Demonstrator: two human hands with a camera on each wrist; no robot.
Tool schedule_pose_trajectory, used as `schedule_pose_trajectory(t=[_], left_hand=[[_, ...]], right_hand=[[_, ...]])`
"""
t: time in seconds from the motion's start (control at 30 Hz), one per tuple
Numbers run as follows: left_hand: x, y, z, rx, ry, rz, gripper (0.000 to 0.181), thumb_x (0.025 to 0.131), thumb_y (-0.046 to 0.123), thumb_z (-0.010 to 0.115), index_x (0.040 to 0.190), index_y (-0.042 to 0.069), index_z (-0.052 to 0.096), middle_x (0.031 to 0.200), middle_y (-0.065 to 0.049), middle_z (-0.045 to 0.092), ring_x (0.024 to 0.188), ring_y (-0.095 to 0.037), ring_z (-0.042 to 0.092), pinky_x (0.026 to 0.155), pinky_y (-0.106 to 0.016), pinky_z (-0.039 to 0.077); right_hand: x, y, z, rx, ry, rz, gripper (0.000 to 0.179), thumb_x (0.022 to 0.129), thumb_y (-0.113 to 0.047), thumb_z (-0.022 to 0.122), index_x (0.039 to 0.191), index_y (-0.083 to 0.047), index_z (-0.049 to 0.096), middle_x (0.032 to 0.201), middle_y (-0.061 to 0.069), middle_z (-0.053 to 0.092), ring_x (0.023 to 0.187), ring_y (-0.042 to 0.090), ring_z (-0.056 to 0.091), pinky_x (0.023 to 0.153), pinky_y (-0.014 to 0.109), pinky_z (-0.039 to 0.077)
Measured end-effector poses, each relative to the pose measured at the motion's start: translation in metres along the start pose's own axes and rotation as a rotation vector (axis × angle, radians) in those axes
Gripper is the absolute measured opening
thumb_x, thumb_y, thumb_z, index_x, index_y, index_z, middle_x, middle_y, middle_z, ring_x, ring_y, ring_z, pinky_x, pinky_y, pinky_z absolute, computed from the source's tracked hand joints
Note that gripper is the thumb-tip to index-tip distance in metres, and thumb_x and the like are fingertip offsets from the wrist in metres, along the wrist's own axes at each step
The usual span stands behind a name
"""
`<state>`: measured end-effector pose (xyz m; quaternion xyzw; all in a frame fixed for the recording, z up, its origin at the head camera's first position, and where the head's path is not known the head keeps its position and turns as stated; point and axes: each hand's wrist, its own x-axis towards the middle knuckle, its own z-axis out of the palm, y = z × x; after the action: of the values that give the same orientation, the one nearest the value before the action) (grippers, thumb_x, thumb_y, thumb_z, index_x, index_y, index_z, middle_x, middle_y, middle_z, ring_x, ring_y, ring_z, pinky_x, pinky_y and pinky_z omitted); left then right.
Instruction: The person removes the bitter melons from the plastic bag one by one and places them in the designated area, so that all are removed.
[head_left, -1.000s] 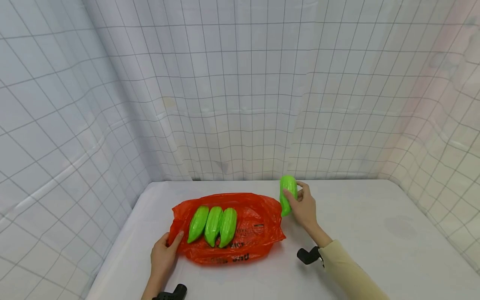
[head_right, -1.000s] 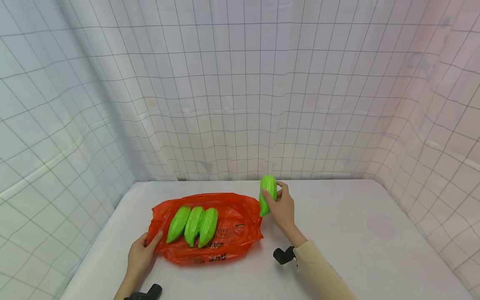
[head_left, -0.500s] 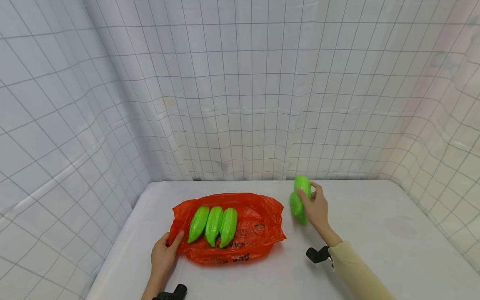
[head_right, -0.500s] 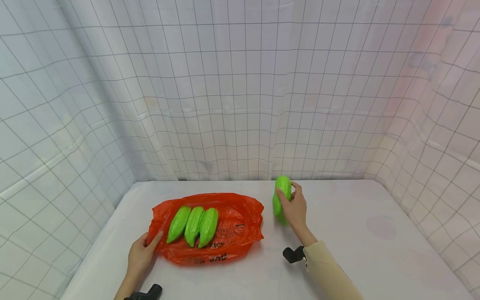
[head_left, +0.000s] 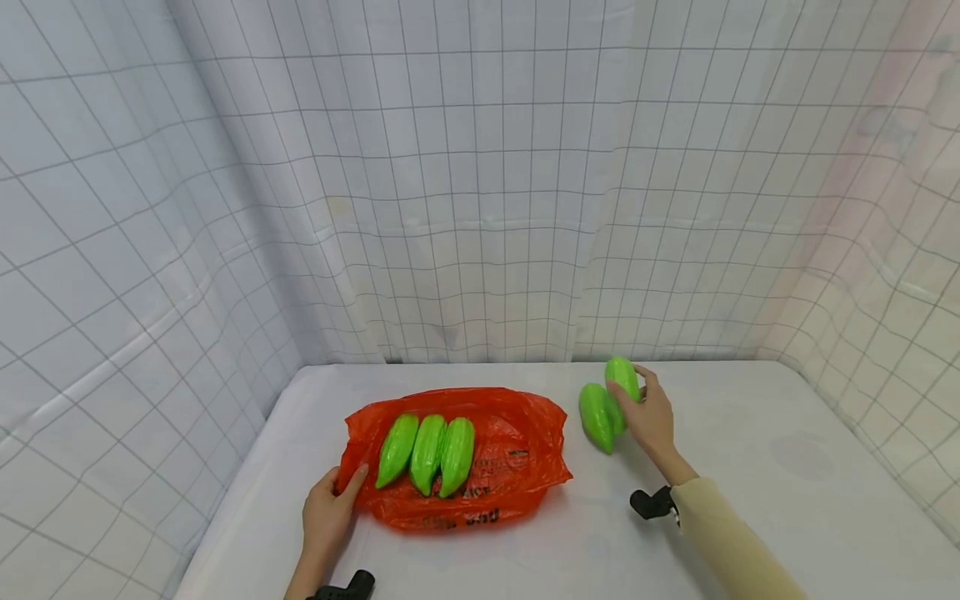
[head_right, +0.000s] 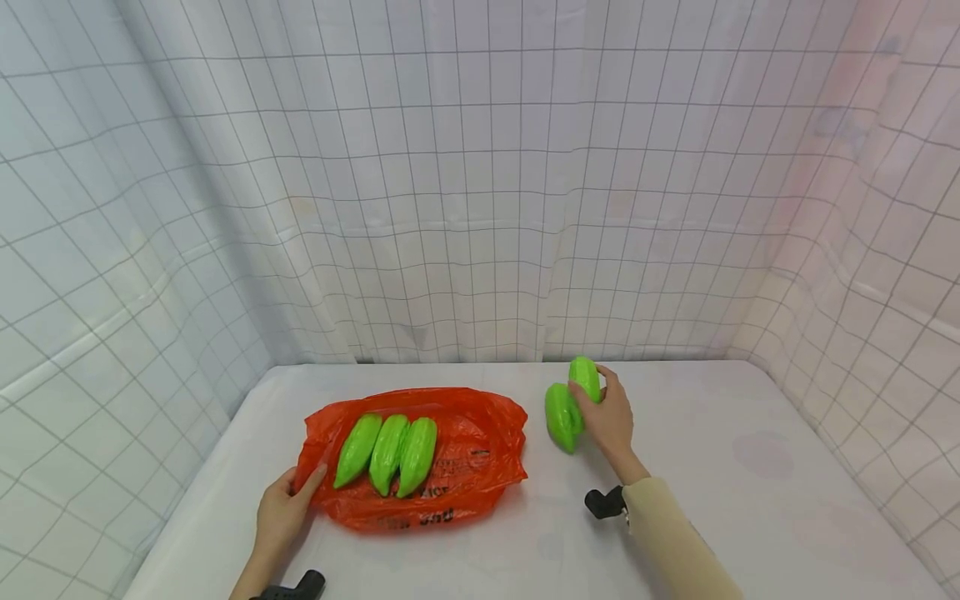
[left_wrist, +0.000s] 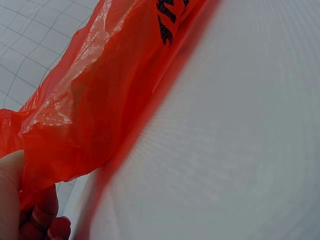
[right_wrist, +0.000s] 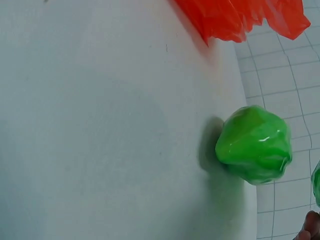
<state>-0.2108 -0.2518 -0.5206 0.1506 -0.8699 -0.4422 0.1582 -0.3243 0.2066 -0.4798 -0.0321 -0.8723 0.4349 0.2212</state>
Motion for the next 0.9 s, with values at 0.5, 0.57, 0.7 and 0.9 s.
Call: schedule_pose_trajectory(t=[0.5, 0.57, 0.7, 0.9], left_hand=[[-0.001, 0.000, -0.001, 0.002, 0.011, 0.008, 0.043, 0.092, 0.042, 0.061, 0.095, -0.001, 0.064, 0.062, -0.001, 0.050, 0.062, -0.017, 0.044, 0.055, -0.029, 0.033], [-0.001, 0.000, 0.000, 0.003, 0.008, 0.006, 0.043, 0.092, 0.042, 0.060, 0.095, -0.001, 0.064, 0.062, -0.002, 0.050, 0.062, -0.018, 0.044, 0.055, -0.029, 0.033], [-0.001, 0.000, 0.000, 0.001, 0.000, 0.000, 0.045, 0.092, 0.044, 0.060, 0.097, -0.001, 0.063, 0.063, -0.002, 0.050, 0.064, -0.018, 0.044, 0.056, -0.028, 0.033], [0.000, 0.000, 0.000, 0.003, 0.000, -0.003, 0.045, 0.091, 0.045, 0.060, 0.096, 0.000, 0.063, 0.064, -0.002, 0.051, 0.065, -0.019, 0.045, 0.057, -0.029, 0.034]], right_hand=[[0.005, 0.016, -0.006, -0.117, -0.086, 0.030, 0.069, 0.090, -0.050, 0.058, 0.138, -0.003, 0.042, 0.093, 0.016, 0.057, 0.070, 0.025, 0.052, 0.056, 0.034, 0.039], [0.005, 0.018, -0.005, -0.124, -0.090, 0.032, 0.070, 0.089, -0.050, 0.057, 0.138, -0.003, 0.042, 0.095, 0.016, 0.057, 0.071, 0.026, 0.053, 0.057, 0.034, 0.039], [0.006, 0.021, -0.004, -0.144, -0.109, 0.041, 0.072, 0.089, -0.053, 0.056, 0.139, -0.004, 0.040, 0.099, 0.018, 0.057, 0.074, 0.027, 0.054, 0.057, 0.035, 0.040], [0.007, 0.024, -0.003, -0.180, -0.149, 0.062, 0.075, 0.090, -0.056, 0.052, 0.141, -0.003, 0.037, 0.111, 0.024, 0.054, 0.091, 0.035, 0.055, 0.067, 0.045, 0.044]])
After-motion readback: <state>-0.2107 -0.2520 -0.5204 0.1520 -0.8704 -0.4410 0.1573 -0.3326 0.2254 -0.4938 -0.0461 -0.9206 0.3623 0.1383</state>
